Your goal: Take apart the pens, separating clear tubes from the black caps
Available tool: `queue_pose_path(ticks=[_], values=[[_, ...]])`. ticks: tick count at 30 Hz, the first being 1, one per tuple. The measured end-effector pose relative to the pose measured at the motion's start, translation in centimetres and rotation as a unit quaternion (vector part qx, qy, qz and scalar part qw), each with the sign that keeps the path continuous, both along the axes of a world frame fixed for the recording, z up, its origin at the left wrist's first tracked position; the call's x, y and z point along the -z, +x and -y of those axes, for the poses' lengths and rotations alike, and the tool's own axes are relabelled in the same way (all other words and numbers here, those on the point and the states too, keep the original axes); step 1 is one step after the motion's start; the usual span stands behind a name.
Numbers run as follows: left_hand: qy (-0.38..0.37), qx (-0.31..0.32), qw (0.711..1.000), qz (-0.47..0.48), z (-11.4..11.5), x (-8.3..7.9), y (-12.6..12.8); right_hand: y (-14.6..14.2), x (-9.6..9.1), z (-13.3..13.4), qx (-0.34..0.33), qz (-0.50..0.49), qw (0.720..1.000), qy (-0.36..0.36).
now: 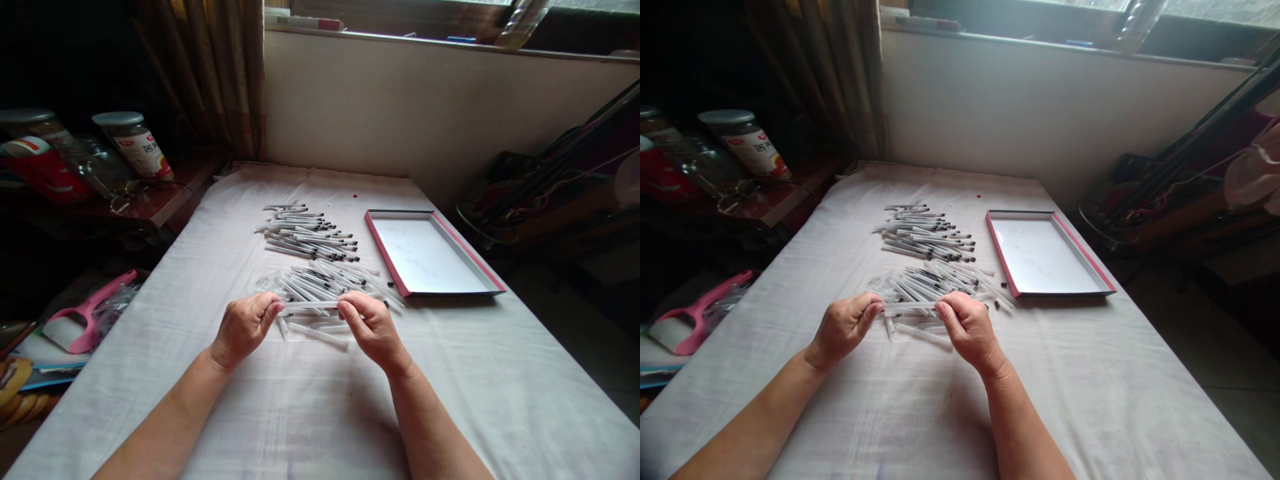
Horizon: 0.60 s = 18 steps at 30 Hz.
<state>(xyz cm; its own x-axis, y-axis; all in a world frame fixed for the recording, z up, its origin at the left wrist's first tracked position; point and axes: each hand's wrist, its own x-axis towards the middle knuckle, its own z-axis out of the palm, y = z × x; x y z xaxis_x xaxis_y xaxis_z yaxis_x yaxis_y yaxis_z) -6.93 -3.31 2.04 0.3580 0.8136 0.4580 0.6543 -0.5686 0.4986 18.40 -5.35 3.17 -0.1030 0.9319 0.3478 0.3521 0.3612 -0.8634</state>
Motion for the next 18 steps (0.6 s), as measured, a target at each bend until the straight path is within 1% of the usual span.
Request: queue_pose_path(ticks=[2,3,4,5,6,8,10,12,16,18], values=[[-0.116,-0.011,0.991,0.061,-0.6,-0.1,-1.1,1.2,-0.1,-0.1,0.035,0.000,0.998,0.048],[-0.162,-0.037,0.981,0.104,-0.8,-0.2,-1.7,1.8,0.0,-0.2,0.072,-0.020,0.996,0.057],[-0.187,-0.076,0.969,0.145,-1.1,-0.3,-2.2,2.5,0.2,-0.4,0.116,-0.046,0.991,0.057],[-0.195,-0.113,0.959,0.174,-1.3,-0.3,-2.6,3.0,0.5,-0.6,0.155,-0.067,0.984,0.051],[-0.188,-0.130,0.956,0.185,-1.4,-0.4,-2.7,3.4,0.8,-0.8,0.184,-0.073,0.979,0.048],[-0.146,-0.134,0.968,0.156,-1.4,-0.4,-2.4,3.6,1.4,-1.2,0.202,-0.044,0.978,0.038],[-0.088,-0.122,0.984,0.096,-1.3,-0.2,-1.8,3.2,2.0,-1.4,0.191,0.018,0.981,0.033],[-0.035,-0.111,0.992,0.044,-1.2,0.1,-1.3,2.5,2.4,-1.5,0.173,0.072,0.982,0.034],[0.053,-0.088,0.995,-0.011,-1.4,1.1,-1.5,1.3,2.7,-1.4,0.157,0.135,0.978,0.032],[0.079,-0.076,0.993,-0.034,-1.6,1.5,-1.8,1.0,2.7,-1.3,0.156,0.167,0.973,0.030]])
